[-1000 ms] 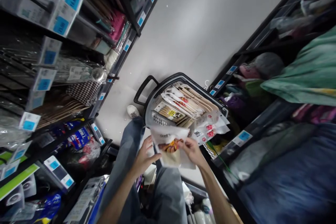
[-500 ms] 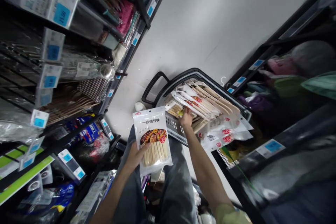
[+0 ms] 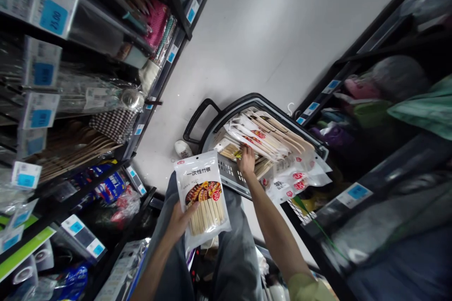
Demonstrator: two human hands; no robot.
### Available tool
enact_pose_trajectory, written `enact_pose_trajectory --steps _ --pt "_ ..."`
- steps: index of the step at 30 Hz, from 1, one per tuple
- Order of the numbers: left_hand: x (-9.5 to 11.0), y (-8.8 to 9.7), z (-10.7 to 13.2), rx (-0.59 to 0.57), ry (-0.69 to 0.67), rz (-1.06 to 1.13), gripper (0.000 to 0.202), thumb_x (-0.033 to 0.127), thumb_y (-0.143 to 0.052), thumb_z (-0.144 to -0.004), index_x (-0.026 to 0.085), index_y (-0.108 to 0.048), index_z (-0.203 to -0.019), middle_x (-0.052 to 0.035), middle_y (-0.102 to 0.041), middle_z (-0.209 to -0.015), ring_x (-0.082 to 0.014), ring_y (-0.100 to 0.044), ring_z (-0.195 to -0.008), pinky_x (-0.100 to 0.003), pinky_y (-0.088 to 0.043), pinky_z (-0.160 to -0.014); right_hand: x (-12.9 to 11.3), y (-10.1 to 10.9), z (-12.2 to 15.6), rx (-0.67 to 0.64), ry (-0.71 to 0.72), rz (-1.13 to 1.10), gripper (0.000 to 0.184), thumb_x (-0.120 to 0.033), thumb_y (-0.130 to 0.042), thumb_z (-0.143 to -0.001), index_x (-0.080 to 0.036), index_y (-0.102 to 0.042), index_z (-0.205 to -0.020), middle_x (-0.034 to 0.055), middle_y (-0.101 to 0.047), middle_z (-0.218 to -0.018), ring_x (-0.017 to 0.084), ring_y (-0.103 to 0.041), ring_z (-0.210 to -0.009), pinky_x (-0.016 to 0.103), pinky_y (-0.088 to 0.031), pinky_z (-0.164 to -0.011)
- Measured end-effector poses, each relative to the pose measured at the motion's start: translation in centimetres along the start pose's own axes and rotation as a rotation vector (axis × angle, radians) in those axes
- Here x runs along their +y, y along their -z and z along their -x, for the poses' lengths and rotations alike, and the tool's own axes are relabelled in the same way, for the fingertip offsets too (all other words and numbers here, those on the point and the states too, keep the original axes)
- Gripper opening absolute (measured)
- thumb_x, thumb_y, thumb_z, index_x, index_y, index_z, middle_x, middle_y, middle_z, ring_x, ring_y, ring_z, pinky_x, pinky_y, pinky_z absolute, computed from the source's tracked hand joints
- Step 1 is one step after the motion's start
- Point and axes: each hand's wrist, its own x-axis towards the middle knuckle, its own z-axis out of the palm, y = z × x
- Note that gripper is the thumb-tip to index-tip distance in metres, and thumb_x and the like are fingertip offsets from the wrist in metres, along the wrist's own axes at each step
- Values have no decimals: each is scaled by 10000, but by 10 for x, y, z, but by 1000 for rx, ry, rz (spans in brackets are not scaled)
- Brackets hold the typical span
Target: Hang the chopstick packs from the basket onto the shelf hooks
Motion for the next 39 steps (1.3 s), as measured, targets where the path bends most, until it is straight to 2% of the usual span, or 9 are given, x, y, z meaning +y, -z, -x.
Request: enact_pose_trajectory --steps 7,14,16,20,26,30,32,36,39 --pt "-1 7 6 12 -20 -53 658 510 -750 -745 80 -631 -1228 -176 -704 -1171 -388 -635 -1150 -482 -526 -998 14 8 1 15 92 -11 356 -214 -636 -824 -99 -551 -1150 198 -631 -1152 328 -553 -1080 424 -389 -951" --pt "-13 12 7 44 -4 -69 696 524 -757 -729 68 -607 -1232 -188 -675 -1227 -386 -612 -1181 -486 -496 -1038 10 12 13 56 219 -56 381 -170 -496 -920 -149 -537 -1298 148 -602 -1280 267 -519 -1152 357 -388 -962" --pt "-14 12 7 46 1 -78 699 536 -746 -740 74 -602 -1244 -185 -667 -1245 -386 -603 -1196 -495 -487 -1047 7 16 17 140 204 -64 393 -192 -456 -954 -162 -525 -1339 155 -561 -1352 276 -480 -1201 390 -352 -1004" --pt "-13 12 9 53 -1 -75 724 520 -764 -726 78 -589 -1272 -182 -661 -1259 -390 -575 -1235 -498 -468 -1067 6 22 17 327 44 -52 436 -243 -462 -963 -175 -511 -1392 168 -530 -1386 307 -449 -1219 445 -284 -1044" --pt "-12 16 13 8 0 -42 727 517 -760 -744 54 -574 -1273 -205 -650 -1268 -391 -561 -1253 -491 -466 -1071 9 41 4 291 -81 -25 484 -252 -477 -942 -187 -483 -1421 160 -492 -1409 324 -409 -1240 448 -256 -1054" --pt "-18 20 14 24 -37 -86 677 539 -710 -802 72 -571 -1273 -196 -639 -1290 -379 -569 -1245 -498 -452 -1082 6 55 0 162 42 -32 542 -199 -507 -901 -170 -439 -1438 152 -515 -1381 311 -419 -1235 409 -320 -1000" --pt "-22 21 13 25 -35 -99 658 551 -702 -807 75 -587 -1247 -198 -650 -1268 -381 -590 -1216 -503 -467 -1064 3 57 -2 108 50 -6 556 -152 -510 -881 -158 -442 -1433 165 -534 -1370 317 -427 -1239 416 -334 -992" --pt "-26 23 15 17 -56 -92 651 546 -711 -801 82 -599 -1244 -191 -664 -1244 -381 -605 -1193 -497 -475 -1056 -3 57 -15 -7 -16 41 548 -105 -522 -866 -137 -478 -1412 195 -607 -1300 328 -518 -1177 448 -351 -992" --pt "-24 23 19 6 -81 -77 658 527 -743 -773 92 -611 -1248 -180 -669 -1244 -383 -603 -1198 -491 -476 -1057 -3 64 -27 -54 -35 24 501 -71 -520 -852 -143 -556 -1347 194 -670 -1205 300 -618 -1067 406 -406 -934"
